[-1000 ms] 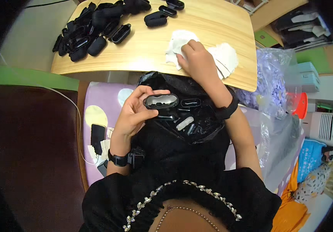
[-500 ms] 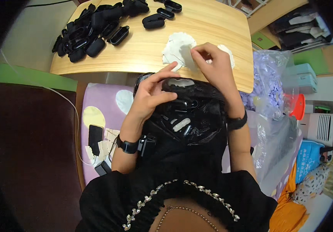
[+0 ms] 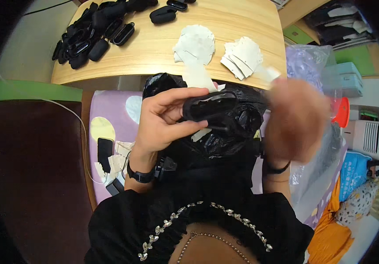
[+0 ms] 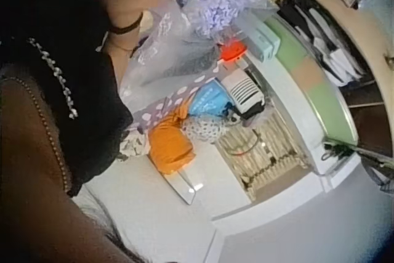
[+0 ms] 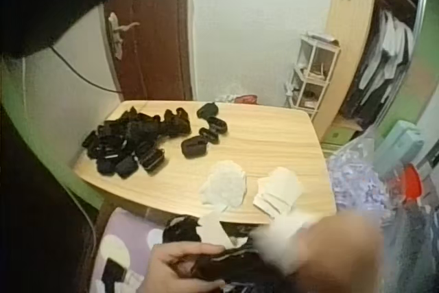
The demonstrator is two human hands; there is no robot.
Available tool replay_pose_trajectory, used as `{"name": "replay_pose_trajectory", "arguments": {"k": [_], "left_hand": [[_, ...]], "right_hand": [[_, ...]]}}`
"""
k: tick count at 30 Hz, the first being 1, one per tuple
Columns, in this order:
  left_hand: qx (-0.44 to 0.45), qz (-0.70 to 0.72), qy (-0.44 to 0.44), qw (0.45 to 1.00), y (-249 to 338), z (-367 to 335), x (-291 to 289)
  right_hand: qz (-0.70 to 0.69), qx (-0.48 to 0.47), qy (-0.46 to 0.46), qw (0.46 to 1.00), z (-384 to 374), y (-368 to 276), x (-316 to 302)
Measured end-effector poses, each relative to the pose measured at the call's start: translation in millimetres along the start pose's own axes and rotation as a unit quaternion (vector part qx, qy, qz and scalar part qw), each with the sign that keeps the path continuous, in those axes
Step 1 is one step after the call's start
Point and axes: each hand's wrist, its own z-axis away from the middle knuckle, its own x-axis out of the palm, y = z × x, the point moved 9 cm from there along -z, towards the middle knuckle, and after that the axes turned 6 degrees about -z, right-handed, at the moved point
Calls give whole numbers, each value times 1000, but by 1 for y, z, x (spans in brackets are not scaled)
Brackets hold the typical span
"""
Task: Placing white foam pads inside black plastic cases and organizing them.
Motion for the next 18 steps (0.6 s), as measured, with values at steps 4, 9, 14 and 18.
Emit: {"name": "replay_pose_trajectory", "arguments": {"k": [4, 9, 14, 18], "left_hand": [[47, -48, -5, 998, 6, 3, 2], [70, -51, -6, 996, 8, 4, 9], [74, -75, -2, 994, 6, 6, 8], [45, -100, 10, 994, 1, 6, 10]], "right_hand": [[-54, -102, -92, 989, 30, -50, 30], [-51, -70, -100, 991, 33, -48, 32], [-42, -38, -99, 994, 35, -46, 36], [-17, -16, -85, 996, 41, -45, 41]]}}
